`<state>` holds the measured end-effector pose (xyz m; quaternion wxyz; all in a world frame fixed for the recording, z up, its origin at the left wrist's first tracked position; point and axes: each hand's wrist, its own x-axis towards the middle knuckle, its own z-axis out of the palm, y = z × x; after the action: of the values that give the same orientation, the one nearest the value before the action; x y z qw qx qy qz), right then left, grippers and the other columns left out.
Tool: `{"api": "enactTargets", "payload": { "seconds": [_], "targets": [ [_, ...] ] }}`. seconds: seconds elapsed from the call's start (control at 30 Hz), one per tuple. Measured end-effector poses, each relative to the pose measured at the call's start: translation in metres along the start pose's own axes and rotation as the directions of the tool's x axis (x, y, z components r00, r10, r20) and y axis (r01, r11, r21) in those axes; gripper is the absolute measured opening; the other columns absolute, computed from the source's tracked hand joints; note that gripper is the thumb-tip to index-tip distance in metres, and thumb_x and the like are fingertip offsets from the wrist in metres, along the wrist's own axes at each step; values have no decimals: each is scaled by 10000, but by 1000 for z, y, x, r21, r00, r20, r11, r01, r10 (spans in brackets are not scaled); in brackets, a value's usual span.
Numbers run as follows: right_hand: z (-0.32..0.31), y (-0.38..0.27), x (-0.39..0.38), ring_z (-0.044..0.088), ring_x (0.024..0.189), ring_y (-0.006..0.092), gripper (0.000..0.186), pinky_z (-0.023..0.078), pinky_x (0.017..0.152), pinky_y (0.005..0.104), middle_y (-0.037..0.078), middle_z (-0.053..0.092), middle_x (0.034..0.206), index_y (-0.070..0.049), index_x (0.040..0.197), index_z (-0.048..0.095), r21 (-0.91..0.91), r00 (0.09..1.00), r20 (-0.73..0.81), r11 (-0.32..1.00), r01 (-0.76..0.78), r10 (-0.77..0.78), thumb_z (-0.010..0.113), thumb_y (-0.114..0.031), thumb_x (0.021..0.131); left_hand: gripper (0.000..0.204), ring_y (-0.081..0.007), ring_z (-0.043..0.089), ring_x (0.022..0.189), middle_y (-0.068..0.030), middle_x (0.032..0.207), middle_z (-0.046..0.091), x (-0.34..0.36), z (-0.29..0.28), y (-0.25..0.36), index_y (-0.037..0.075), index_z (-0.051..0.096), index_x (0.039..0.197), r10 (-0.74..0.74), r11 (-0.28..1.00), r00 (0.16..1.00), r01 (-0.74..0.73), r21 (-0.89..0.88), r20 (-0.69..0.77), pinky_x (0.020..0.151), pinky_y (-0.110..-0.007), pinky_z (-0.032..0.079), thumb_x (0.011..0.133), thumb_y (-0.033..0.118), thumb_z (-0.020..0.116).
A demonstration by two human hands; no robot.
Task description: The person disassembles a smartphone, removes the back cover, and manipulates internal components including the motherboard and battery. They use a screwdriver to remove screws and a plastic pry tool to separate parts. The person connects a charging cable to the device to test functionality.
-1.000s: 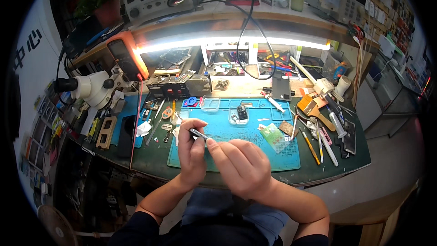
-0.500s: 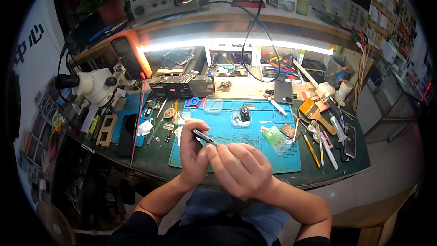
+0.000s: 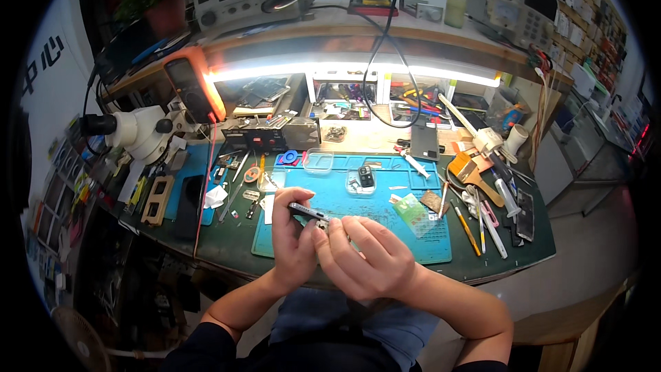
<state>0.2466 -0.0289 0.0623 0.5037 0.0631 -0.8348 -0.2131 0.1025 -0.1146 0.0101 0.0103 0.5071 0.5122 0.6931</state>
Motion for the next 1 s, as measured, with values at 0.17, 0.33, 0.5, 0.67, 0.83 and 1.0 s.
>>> {"api": "enactTargets", "payload": {
  "seconds": [0.17, 0.33, 0.5, 0.67, 0.83, 1.0],
  "targets": [
    [-2, 2, 0, 716, 897, 201, 140, 613, 773, 312, 74, 735, 983, -43, 998, 773, 20, 1000, 6, 1000, 10, -10, 747, -90, 869, 504, -268, 485, 1086, -129, 1194, 541, -3, 0, 0, 8, 545, 1288, 19, 1000, 1000, -19, 8, 6, 1000, -378, 402, 796, -59, 631],
    [-7, 2, 2, 709, 888, 194, 284, 589, 728, 307, 53, 736, 987, -38, 1067, 773, 171, 991, 52, 976, -133, 125, 761, -105, 792, 504, -266, 486, 1074, -127, 1188, 550, -3, -2, 3, 8, 546, 1299, 28, 999, 999, -28, 41, 17, 989, -373, 403, 807, -48, 643],
    [-9, 3, 6, 702, 863, 177, 356, 571, 699, 296, 22, 736, 981, -35, 1112, 765, 302, 958, 92, 910, -285, 270, 759, -107, 763, 488, -262, 491, 1061, -119, 1177, 552, -4, 0, 4, 15, 558, 1279, 12, 999, 1000, -12, 46, 5, 977, -370, 410, 807, -37, 669],
    [-10, 1, 7, 700, 859, 167, 358, 569, 699, 293, 11, 732, 973, -36, 1123, 766, 332, 941, 125, 881, -338, 314, 759, -93, 769, 445, -260, 499, 1052, -116, 1149, 552, -5, 4, 9, 19, 570, 1222, 3, 999, 999, -2, 34, -34, 970, -366, 415, 793, -51, 667],
    [-12, -5, 6, 698, 860, 190, 348, 579, 692, 305, 46, 721, 976, -10, 1115, 764, 224, 972, 78, 946, -236, 224, 767, -84, 775, 431, -259, 504, 1033, -119, 1124, 553, -3, 6, 7, 15, 574, 1194, 35, 999, 998, -35, 15, -47, 956, -361, 420, 777, -62, 643],
    [-12, -7, 5, 696, 857, 201, 371, 581, 687, 303, 68, 714, 987, 9, 1113, 766, 195, 978, 62, 959, -206, 197, 766, -67, 749, 402, -262, 499, 1021, -120, 1109, 549, -3, 8, 9, 15, 567, 1170, 19, 1000, 998, -18, 26, -65, 950, -366, 423, 777, -55, 618]
  ]
}}
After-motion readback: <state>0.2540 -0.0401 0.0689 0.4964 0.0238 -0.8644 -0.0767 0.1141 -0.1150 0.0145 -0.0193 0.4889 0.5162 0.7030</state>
